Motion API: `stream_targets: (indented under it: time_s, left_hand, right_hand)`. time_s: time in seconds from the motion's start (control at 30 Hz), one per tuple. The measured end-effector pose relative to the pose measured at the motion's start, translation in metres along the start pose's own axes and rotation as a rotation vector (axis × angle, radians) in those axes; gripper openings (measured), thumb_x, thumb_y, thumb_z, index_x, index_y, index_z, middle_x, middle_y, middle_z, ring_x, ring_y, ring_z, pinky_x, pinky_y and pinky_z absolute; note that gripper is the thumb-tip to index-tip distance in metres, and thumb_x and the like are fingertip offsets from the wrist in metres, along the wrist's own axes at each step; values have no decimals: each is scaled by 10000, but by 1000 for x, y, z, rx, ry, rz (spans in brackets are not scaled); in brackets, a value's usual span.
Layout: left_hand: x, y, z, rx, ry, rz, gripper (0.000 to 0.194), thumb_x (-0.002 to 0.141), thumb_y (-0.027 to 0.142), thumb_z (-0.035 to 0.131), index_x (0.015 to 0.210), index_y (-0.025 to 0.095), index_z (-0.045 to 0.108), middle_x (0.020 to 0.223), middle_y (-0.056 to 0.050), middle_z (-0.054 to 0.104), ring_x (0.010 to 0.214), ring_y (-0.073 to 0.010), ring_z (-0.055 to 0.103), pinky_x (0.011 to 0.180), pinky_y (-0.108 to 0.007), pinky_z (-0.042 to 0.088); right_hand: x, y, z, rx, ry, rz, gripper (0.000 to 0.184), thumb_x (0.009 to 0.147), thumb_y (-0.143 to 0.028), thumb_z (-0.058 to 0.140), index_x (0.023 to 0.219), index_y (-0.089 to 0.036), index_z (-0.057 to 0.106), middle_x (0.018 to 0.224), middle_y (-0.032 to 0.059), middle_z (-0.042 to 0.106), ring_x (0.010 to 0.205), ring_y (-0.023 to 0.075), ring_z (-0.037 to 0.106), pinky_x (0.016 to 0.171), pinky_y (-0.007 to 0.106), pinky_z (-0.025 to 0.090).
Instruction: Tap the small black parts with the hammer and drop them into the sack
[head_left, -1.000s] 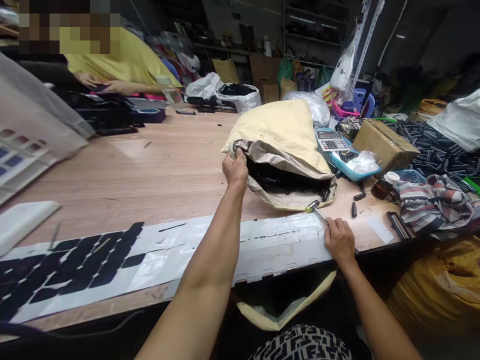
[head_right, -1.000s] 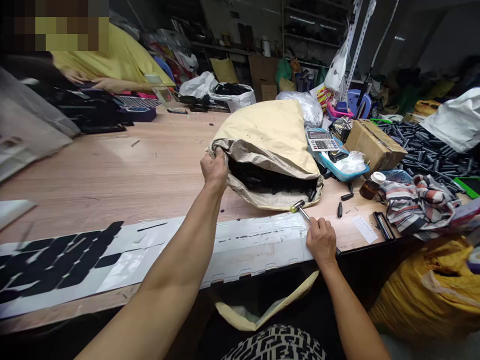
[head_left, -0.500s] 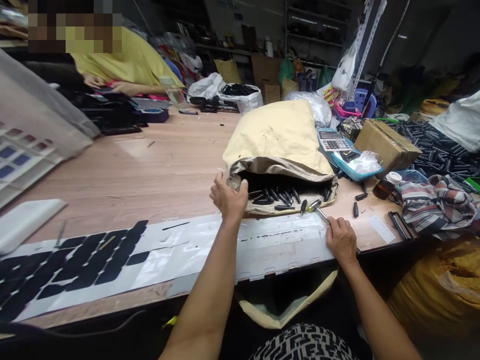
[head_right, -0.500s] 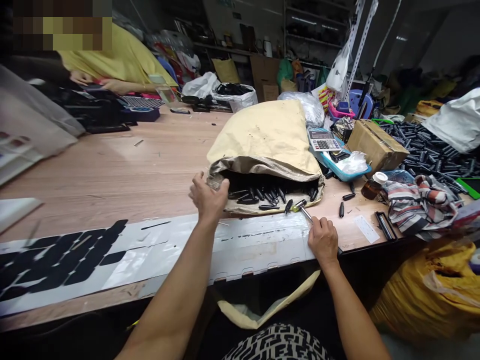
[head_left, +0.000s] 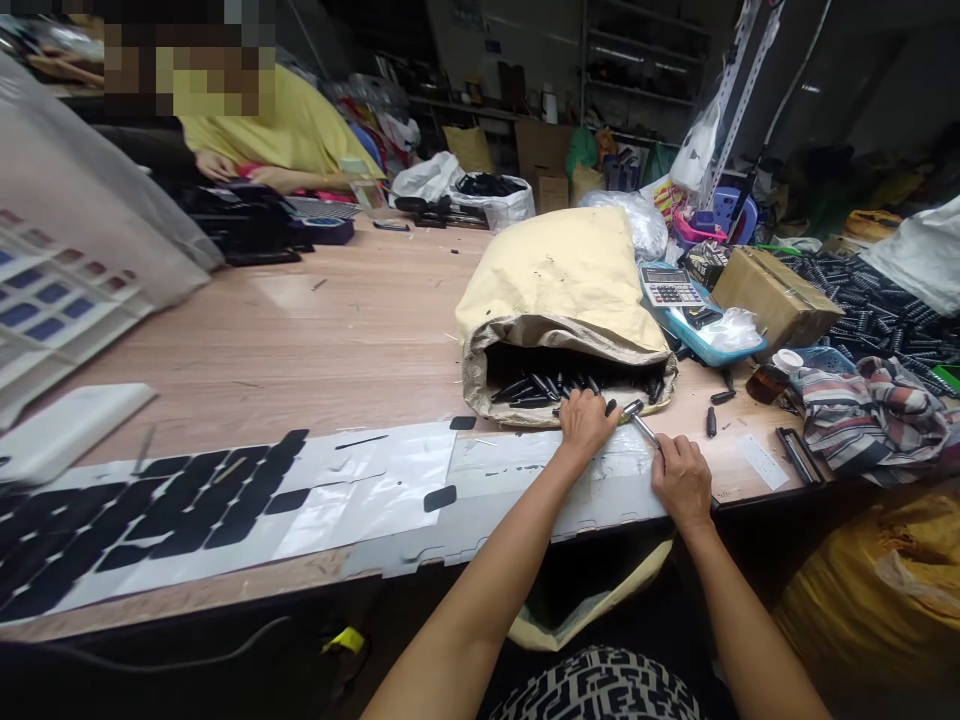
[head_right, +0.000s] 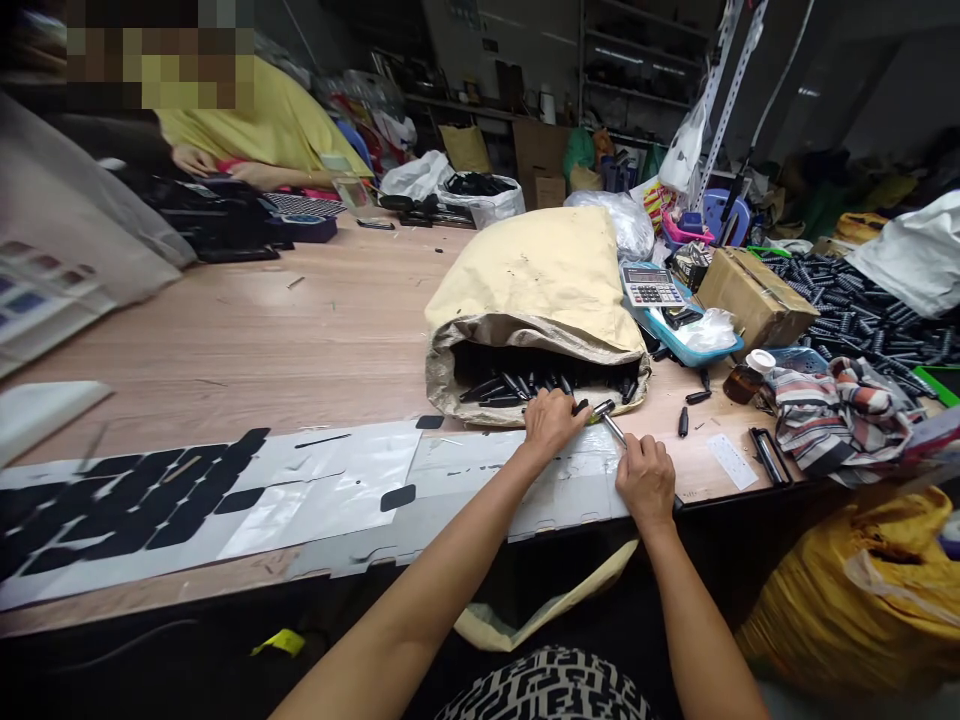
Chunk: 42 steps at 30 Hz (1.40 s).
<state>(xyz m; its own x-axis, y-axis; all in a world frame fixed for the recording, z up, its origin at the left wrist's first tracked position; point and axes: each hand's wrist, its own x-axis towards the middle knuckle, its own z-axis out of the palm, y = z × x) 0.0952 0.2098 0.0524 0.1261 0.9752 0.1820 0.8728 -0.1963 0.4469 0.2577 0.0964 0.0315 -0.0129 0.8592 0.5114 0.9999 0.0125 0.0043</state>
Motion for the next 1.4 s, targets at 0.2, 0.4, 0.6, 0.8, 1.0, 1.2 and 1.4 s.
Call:
stream_targets:
  time_s: [0.2, 0.4, 0.6, 0.8, 1.0, 1.2, 1.4]
  left_hand:
    - [-9, -13, -11, -78, -6, 66, 237, 915, 375, 610, 879, 188, 750, 961, -100, 689, 965, -274, 559, 837, -390, 417]
    - [-51, -54, -32, -245, -61, 300, 188, 930, 367, 618, 920, 206, 714, 900, -47, 671, 888, -220, 551, 802, -344, 419]
    - [-79, -64, -15, -313, -94, 312, 192, 878, 331, 681, 1014, 204, 725, 896, -50, 647, 885, -222, 556, 830, -358, 434]
    - [-78, -67, -12, -409, -75, 273, 189, 790, 291, 748, 963, 221, 719, 887, -36, 647, 913, -231, 565, 852, -362, 448]
    - [-75, -68, -12, -432, -97, 255, 126, 807, 271, 727, 916, 210, 739, 848, -34, 649, 890, -221, 566, 820, -345, 439]
    - [-75, -68, -12, -440, -95, 248, 165, 807, 266, 734, 962, 221, 772, 836, -34, 644, 887, -216, 564, 838, -353, 440]
    - [-74, -70, -12, -454, -103, 249, 177, 818, 246, 724, 984, 238, 784, 836, -33, 627, 892, -210, 564, 847, -355, 442]
  right_hand:
    - [-1, 1, 0, 2, -3, -2, 291, 908, -173, 503, 1166, -191, 637, 894, 60, 578, 839, 207, 471, 736, 301, 346]
    - [0, 0, 0, 1, -35, 13, 288, 911, -179, 503, 1163, -193, 641, 903, 61, 578, 852, 208, 465, 737, 304, 341]
    - [0, 0, -3, -7, -25, 5, 295, 918, -177, 497, 1173, -189, 645, 903, 63, 584, 850, 205, 472, 734, 303, 348]
    - [1, 1, -2, -6, 2, -4, 304, 913, -178, 497, 1174, -191, 651, 891, 65, 579, 839, 206, 470, 742, 306, 362]
    - [1, 6, -8, 159, -42, 25, 377, 949, -189, 455, 1276, -204, 642, 918, 68, 622, 856, 204, 536, 770, 307, 434]
    - [-29, -11, -44, 663, 3, 98, 362, 996, -274, 467, 1317, -212, 622, 1213, 87, 687, 1119, 198, 646, 989, 342, 518]
    - [-51, -31, -58, 718, -109, -30, 336, 994, -250, 485, 1282, -229, 656, 1127, 80, 725, 1031, 188, 695, 947, 335, 567]
